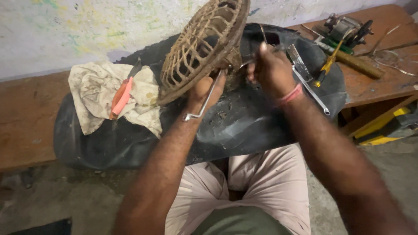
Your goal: The person uses a hammer and wrenches to loosen and remove a nut from the central hub of a fan blade assembly. They then use a screwdriver to adjust components within the hub. The fan blade assembly is held steady with one hand while tools are applied with the other.
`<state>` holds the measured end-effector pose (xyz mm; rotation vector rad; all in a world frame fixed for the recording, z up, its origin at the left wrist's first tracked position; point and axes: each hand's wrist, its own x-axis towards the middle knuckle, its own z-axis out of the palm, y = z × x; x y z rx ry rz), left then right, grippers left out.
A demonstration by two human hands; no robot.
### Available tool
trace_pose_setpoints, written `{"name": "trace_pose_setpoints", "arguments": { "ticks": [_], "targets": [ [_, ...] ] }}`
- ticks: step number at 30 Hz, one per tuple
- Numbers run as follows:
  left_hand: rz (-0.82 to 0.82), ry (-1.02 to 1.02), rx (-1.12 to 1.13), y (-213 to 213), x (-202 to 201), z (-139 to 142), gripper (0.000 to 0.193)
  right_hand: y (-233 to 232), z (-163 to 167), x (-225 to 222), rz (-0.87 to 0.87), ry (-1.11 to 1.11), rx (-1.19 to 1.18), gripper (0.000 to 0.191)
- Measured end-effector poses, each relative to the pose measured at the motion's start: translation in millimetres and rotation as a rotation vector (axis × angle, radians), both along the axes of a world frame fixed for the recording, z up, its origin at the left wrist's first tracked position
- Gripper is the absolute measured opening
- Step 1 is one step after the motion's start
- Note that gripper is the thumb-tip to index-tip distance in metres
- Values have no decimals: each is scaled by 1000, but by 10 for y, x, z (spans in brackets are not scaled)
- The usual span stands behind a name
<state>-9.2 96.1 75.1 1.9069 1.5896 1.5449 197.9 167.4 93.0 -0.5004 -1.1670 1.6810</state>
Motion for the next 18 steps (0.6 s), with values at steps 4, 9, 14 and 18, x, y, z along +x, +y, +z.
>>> {"name": "trace_pose_setpoints", "arguments": {
  "ticks": [4, 9, 14, 18],
  "targets": [
    [46, 137, 60, 22, 5, 5, 39, 10, 154, -12, 31, -223, -43, 27],
    [35, 160, 116, 10, -24, -52, 41, -403, -34, -58, -241, -314, 615, 23],
    [-44, 57, 18, 79, -73, -97, 40, -619, -154, -164, -394, -643, 1077, 14],
    [-61, 62, 7, 139, -110, -98, 37, -701, -226, -302, -468, -946, 1458, 23]
  ]
}}
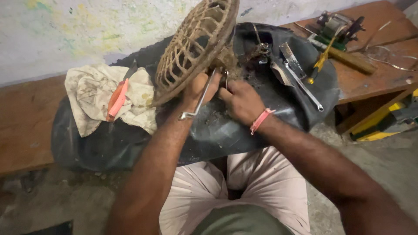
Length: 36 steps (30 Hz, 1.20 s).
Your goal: The person uses a hammer and wrenches to loosen and remove a nut from the central hub of a fan blade assembly. They then use a screwdriver to adjust components within the hub. The fan blade assembly is held steady with one hand while tools are applied with the other.
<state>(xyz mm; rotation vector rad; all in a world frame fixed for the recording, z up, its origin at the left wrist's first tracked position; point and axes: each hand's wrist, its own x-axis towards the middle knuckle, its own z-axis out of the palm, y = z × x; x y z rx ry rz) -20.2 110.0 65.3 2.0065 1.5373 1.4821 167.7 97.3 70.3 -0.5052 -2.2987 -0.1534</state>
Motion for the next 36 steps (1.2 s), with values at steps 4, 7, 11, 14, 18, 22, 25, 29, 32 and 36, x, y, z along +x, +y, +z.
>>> {"name": "trace_pose_setpoints", "arguments": {
  "ticks": [4, 7, 11, 14, 18, 22, 25, 29, 32, 36],
  "targets": [
    [-6, -17, -139, 25, -12, -13, 36, -203, -33, 14, 92, -17, -136, 23],
    [8, 25, -49, 19, -14, -36, 37, -371, 29, 161, 32, 286, -539, 16],
    [41, 42, 21, 19, 8, -42, 41, -204, 263, 422, 38, 444, -677, 12],
    [83, 66, 49, 8, 39, -18, 42, -10, 411, 569, 152, 462, -834, 11],
    [126, 83, 74, -20, 68, 20, 41, 90, 512, 666, 173, 353, -993, 11],
    [85, 42, 12, -31, 51, 37, 40, 125, 566, 721, 292, 371, -1225, 19],
    [35, 25, -25, -29, 35, 38, 43, 214, 568, 726, 542, 442, -1299, 23],
    [53, 38, -52, -32, 33, 45, 44, 294, 435, 604, 441, 614, -1337, 28],
    [61, 50, -74, -42, 40, 54, 42, 315, 312, 462, 424, 766, -1325, 33],
    [51, 73, -37, -49, 40, 67, 40, 416, 289, 354, 436, 802, -1304, 39]
  ]
}}
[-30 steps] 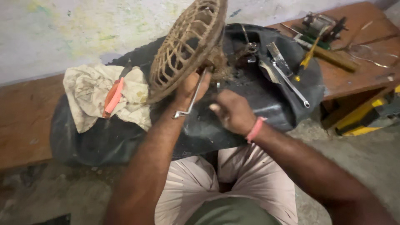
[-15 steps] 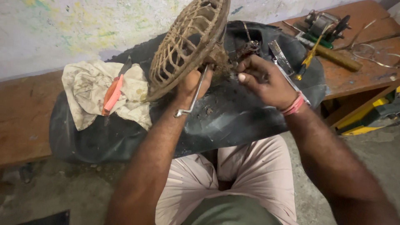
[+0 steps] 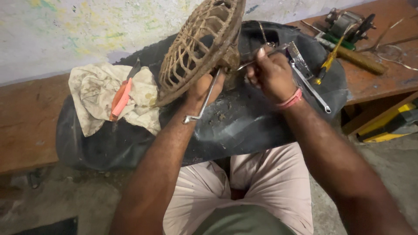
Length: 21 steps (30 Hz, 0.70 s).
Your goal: The person uses a hammer and wrenches to loosen and remove a nut from the central hub of a fan blade assembly. They then use a screwdriver to adjust components within the hub. The fan blade assembly is held steady with one hand while tools are applied with the other.
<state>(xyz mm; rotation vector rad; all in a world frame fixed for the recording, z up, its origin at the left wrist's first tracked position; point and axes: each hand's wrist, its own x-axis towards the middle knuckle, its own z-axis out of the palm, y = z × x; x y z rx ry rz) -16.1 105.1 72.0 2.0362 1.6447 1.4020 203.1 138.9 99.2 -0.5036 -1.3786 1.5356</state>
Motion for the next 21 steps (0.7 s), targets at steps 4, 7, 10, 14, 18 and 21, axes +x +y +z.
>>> {"name": "trace_pose_setpoints", "arguments": {
  "ticks": [4, 7, 10, 14, 18, 21],
  "targets": [
    [-7, -110, -118, -2, 1, -11, 39, 93, 34, 12, 40, -16, 3, 37],
    [-14, 97, 205, -16, -9, -30, 46, 98, 9, 14, -22, -6, 33, 35],
    [-24, 2, 46, -17, -2, -35, 38, 98, -24, -26, -15, -97, -16, 44],
    [-19, -40, 88, -41, 16, -10, 38, 175, 13, -57, 39, -35, -181, 32],
    [12, 28, 96, -89, 17, 26, 38, 197, 15, -27, 112, -64, -42, 23],
    [-28, 8, 130, -103, 13, 27, 40, 98, -80, -31, -10, -136, 339, 23]
  ]
}}
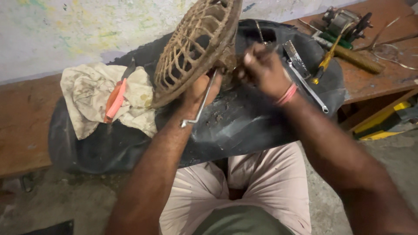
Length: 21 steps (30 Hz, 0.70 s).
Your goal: The person uses a hammer and wrenches to loosen and remove a nut from the central hub of a fan blade assembly. They then use a screwdriver to adjust components within the hub. The fan blade assembly is held steady with one hand while tools are applied with the other.
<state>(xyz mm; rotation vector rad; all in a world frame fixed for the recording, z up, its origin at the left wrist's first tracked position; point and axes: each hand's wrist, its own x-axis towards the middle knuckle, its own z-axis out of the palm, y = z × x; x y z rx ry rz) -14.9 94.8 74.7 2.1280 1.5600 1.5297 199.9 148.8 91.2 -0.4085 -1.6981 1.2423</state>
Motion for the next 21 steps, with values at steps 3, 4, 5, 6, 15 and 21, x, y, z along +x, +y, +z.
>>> {"name": "trace_pose_setpoints", "arguments": {
  "ticks": [3, 4, 5, 6, 15, 21],
  "targets": [
    [8, 7, -10, 27, -2, -27, 41, -61, -41, -32, -46, -9, -16, 18],
    [21, 23, -11, 54, -2, -35, 40, -70, -30, -45, -43, -5, -99, 16],
    [-2, -8, -38, 73, -17, -41, 42, -80, -15, -69, -36, 20, -176, 15],
    [-26, -42, -74, 67, -21, -62, 44, -102, -1, -92, -32, 41, -262, 14],
    [-7, 15, -73, 153, -55, -116, 46, -738, -235, -310, -340, -632, 715, 20],
    [-23, -39, -76, 141, -37, -111, 40, -1049, -60, -199, -344, -491, 596, 19]
  ]
}}
